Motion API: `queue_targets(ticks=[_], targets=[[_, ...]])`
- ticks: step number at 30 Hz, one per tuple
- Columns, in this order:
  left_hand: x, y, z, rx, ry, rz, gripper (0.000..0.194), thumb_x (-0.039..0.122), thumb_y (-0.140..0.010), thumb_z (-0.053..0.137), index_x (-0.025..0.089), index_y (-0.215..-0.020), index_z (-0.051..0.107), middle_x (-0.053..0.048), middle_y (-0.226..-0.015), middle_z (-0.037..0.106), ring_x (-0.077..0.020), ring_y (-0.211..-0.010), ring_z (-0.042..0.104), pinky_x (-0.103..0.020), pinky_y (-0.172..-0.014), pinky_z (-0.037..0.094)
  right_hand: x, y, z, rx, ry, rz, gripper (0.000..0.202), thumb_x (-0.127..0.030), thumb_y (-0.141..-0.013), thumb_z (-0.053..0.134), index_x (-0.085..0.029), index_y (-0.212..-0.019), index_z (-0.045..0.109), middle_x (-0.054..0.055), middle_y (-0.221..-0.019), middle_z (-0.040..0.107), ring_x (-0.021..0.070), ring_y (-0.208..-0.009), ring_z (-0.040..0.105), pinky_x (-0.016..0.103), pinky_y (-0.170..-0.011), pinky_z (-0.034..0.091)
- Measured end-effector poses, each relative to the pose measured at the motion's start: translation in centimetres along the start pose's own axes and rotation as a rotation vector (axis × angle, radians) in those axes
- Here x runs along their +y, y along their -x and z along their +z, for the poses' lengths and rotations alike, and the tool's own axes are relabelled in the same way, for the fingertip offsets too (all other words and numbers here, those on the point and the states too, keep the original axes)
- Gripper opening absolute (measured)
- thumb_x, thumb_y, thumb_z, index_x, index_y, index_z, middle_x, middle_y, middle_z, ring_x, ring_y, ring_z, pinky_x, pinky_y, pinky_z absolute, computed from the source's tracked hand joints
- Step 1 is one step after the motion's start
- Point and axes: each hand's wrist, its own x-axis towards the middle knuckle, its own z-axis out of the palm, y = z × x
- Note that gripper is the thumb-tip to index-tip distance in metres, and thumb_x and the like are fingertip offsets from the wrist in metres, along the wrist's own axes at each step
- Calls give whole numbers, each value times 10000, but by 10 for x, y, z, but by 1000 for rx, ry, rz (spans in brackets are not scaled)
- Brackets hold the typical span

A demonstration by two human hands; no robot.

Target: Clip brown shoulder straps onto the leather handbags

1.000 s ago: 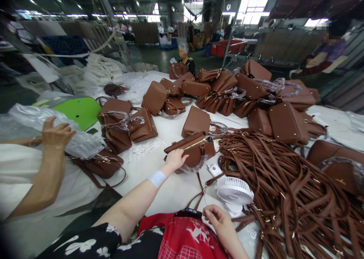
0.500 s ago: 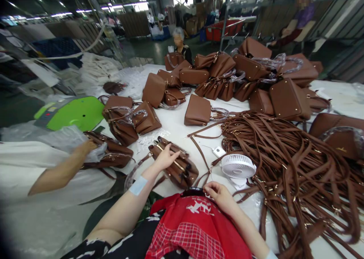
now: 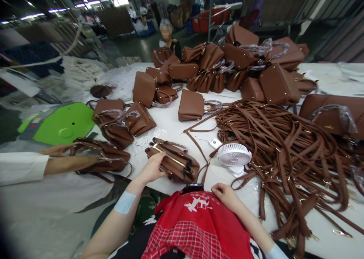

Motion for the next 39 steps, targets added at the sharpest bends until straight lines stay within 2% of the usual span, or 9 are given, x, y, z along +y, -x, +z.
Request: queue_targets(ticks=[3,5,8,16,23,27,34,37,39], targets=[[-1,0,7,100,-142,-53,370,204,-613,794,188,-932,607,-70,-1035,620,-273,-1035,567,-396,-920,441,6,-1,4,-10,34,1,380,-499,-768,470,-174,-793,666,85,-791,728,255,-765,657,354,-734,487],[1,-1,12,94,-172,-27,279,210,-632,795,194,-832,601,-45,-926,619,-249,-946,577,-362,-854,446,7,-2,6,-19,47,-12,372,-484,-771,466,-175,-804,671,83,-798,732,250,-764,657,349,-732,484],[7,3,16,78,-183,-36,247,243,-662,802,199,-804,605,-30,-871,619,-228,-907,579,-329,-819,433,9,-1,8,-12,36,-25,355,-465,-776,467,-183,-816,679,75,-821,737,241,-790,657,338,-755,477],[22,2,23,177,-232,-340,260,429,-794,700,190,-854,615,-38,-850,642,-216,-840,611,-290,-705,414,29,14,18,-11,8,23,366,-465,-790,452,-176,-812,675,91,-808,734,256,-783,658,346,-743,477],[46,-6,40,94,-353,-155,297,351,-968,439,182,-837,645,-72,-826,667,-215,-839,633,-295,-713,416,57,22,40,-58,-18,103,330,-440,-807,449,-187,-817,659,73,-799,726,237,-771,652,328,-739,473],[49,-3,31,126,-350,-72,297,373,-966,450,188,-872,662,-60,-823,672,-208,-833,631,-302,-744,437,65,23,49,-120,-7,134,321,-423,-816,445,-188,-835,662,75,-822,730,236,-778,652,332,-740,471],[61,-2,23,-17,-322,-50,191,331,-920,521,183,-885,637,-68,-851,658,-226,-846,628,-331,-774,488,60,21,52,-107,-3,132,281,-374,-812,483,-183,-866,683,83,-877,738,238,-821,659,333,-770,471],[80,-3,1,28,-184,-26,280,370,-871,576,171,-1065,605,-99,-982,659,-257,-953,623,-388,-866,498,61,20,40,-67,10,121,263,-365,-813,506,-185,-869,690,72,-855,740,226,-804,660,315,-754,476],[102,5,-29,60,16,40,383,423,-834,604,200,-1144,578,-106,-1126,641,-273,-1065,599,-423,-951,479,65,21,25,-25,36,120,271,-371,-826,505,-181,-877,692,77,-863,739,226,-808,658,316,-758,475]])
